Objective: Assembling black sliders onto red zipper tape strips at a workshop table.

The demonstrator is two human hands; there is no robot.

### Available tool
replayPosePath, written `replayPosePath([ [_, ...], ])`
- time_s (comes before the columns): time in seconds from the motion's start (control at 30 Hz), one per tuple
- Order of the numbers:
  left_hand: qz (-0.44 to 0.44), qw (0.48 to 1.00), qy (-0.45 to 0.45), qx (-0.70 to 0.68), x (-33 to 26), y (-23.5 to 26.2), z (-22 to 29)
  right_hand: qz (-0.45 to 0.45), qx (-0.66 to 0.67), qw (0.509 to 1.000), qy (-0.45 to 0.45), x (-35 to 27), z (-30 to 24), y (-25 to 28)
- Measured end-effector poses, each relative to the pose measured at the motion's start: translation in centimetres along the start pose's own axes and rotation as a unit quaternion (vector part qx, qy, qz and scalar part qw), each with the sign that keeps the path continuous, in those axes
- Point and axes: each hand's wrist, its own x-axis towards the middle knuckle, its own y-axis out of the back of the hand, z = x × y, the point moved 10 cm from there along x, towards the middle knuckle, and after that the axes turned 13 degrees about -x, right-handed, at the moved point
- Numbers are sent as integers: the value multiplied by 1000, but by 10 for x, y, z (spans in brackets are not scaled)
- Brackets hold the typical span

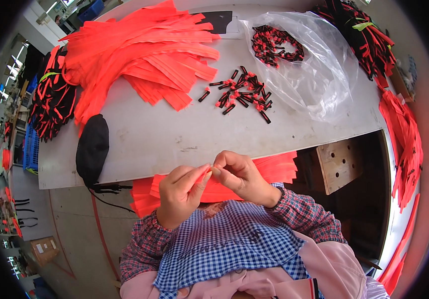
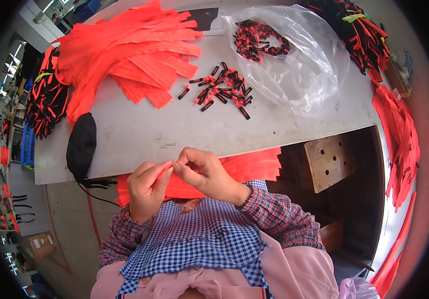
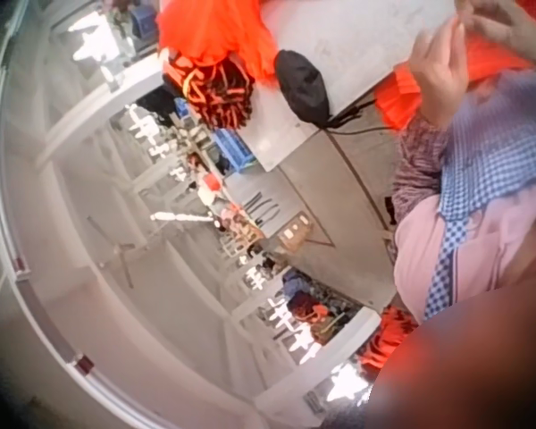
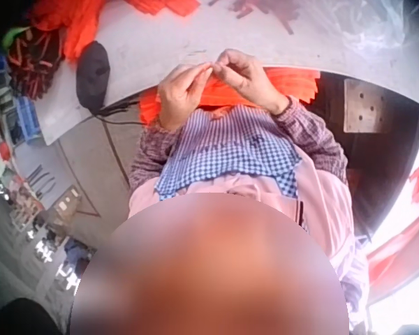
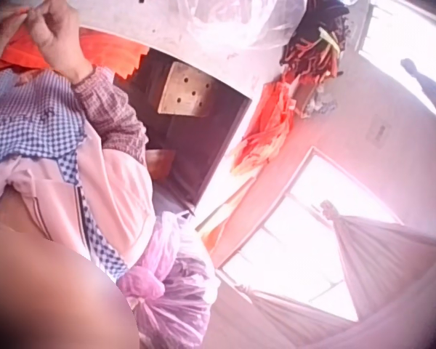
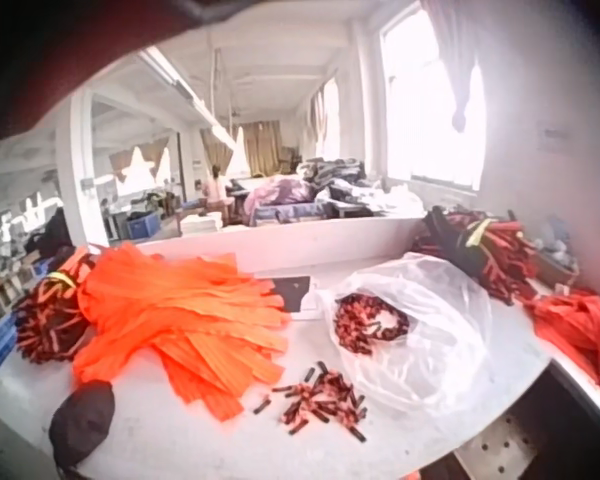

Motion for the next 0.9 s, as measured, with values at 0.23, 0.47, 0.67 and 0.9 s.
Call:
replayPosePath([
  [0.23,-25,988,-125,90,-6,-15,10,31,215,963,-162,3,47,-10],
  [0.47,7,1000,14,6,3,3,-19,45,-102,990,-91,54,82,52],
  [0.67,50,998,20,22,8,20,-6,231,-510,828,1,109,94,152],
  [0.9,74,996,-1,58,10,32,-2,178,-546,818,-21,116,94,151],
])
